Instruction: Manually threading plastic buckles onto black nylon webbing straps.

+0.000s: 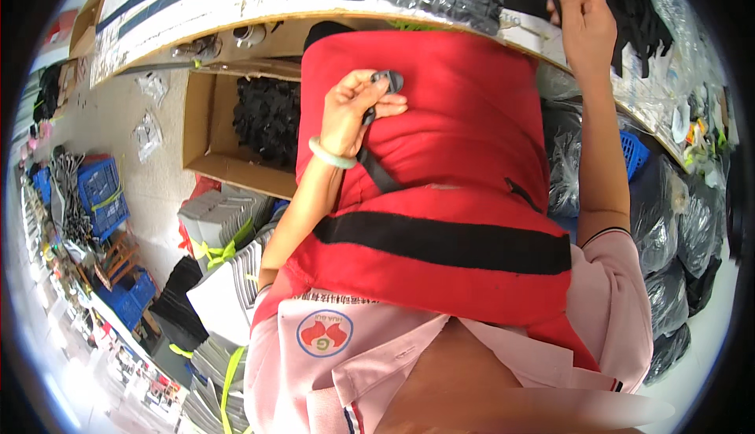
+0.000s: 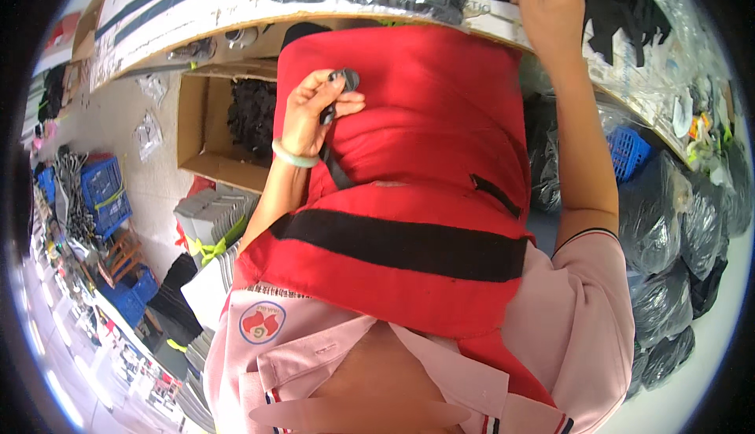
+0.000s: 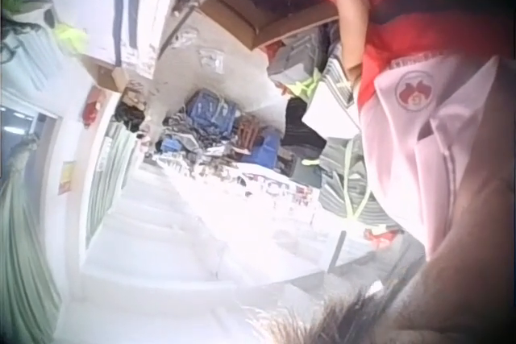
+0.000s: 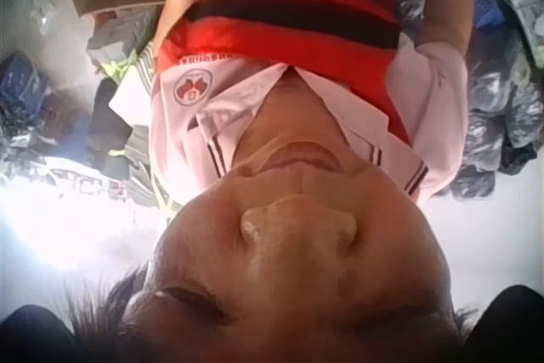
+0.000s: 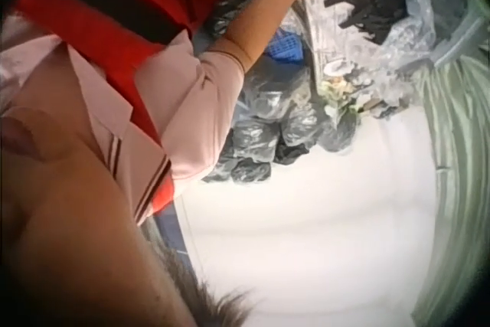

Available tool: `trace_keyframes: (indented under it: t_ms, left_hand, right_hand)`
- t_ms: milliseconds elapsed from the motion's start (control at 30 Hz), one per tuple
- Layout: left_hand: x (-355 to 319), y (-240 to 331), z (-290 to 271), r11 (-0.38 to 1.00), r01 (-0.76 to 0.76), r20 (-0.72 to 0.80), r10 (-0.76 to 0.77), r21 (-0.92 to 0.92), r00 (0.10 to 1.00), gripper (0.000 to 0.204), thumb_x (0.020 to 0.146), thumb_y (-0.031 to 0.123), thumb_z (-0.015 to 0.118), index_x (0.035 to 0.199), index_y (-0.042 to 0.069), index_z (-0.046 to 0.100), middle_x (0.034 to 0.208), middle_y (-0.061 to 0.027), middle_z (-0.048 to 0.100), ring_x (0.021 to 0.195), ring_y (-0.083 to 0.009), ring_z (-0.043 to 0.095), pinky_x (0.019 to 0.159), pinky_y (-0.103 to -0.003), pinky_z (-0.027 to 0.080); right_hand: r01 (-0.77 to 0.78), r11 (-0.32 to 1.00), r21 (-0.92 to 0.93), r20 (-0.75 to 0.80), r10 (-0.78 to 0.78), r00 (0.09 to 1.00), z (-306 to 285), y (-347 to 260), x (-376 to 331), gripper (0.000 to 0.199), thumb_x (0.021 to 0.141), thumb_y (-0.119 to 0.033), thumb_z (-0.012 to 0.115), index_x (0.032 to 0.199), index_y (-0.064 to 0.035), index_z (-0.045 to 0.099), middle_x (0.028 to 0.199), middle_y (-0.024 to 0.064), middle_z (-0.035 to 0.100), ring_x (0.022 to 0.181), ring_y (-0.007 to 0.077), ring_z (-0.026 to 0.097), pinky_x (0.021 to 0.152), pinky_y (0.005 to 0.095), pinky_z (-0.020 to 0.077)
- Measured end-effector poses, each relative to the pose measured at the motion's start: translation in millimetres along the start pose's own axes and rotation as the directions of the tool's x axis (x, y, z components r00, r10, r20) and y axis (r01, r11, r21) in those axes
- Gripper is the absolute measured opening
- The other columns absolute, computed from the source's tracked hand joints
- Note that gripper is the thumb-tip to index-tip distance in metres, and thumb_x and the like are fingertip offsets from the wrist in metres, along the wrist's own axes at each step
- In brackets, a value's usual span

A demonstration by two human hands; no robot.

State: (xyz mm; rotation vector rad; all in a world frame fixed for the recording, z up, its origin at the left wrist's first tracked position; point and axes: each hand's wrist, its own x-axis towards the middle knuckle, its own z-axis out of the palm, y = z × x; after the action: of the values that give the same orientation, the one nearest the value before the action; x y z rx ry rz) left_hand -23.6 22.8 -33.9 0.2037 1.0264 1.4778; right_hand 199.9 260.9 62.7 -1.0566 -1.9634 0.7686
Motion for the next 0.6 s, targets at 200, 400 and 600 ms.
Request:
trace_keyframes:
  t_ms: [200, 400, 600]
  left_hand:
    - [3, -6, 4, 0.997, -0.046, -0.019, 0.045, -0.059, 0.999, 0.002, 0.09, -0.002, 0.059, 0.091, -0.003, 0.058, 0.088, -0.0144, 0.066, 0.077, -0.0267, 0.07, 0.068, -0.036, 0.062]
    - [-9, -10, 6, 0.978, -0.154, -0.058, 0.163, 0.14, 0.985, 0.018, 0.089, -0.003, 0.061, 0.106, -0.008, 0.063, 0.093, -0.0136, 0.068, 0.079, -0.0205, 0.068, 0.071, -0.032, 0.061]
    - [-13, -10, 15, 0.951, -0.196, -0.125, 0.23, 0.237, 0.965, 0.018, 0.088, -0.004, 0.061, 0.105, -0.009, 0.065, 0.088, -0.0114, 0.068, 0.077, -0.0179, 0.068, 0.069, -0.026, 0.058]
  right_hand:
    - [-0.507, 0.823, 0.257, 0.714, 0.191, 0.673, 86, -46, -86, 0.018, 0.095, -0.019, 0.058, 0.098, -0.0009, 0.062, 0.067, 0.002, 0.06, 0.052, 0.0069, 0.056, 0.051, 0.0215, 0.0478]
    - [-0.699, 0.671, 0.249, 0.802, 0.262, 0.537, 102, -53, -110, 0.021, 0.097, -0.021, 0.055, 0.091, -0.0014, 0.06, 0.065, 0.0032, 0.059, 0.047, 0.0069, 0.054, 0.044, 0.0201, 0.0439]
    - [-0.816, 0.521, 0.25, 0.815, 0.342, 0.468, 110, -47, -117, 0.021, 0.094, -0.019, 0.057, 0.087, 0.0009, 0.06, 0.066, 0.0054, 0.06, 0.046, 0.0093, 0.054, 0.042, 0.0217, 0.0445]
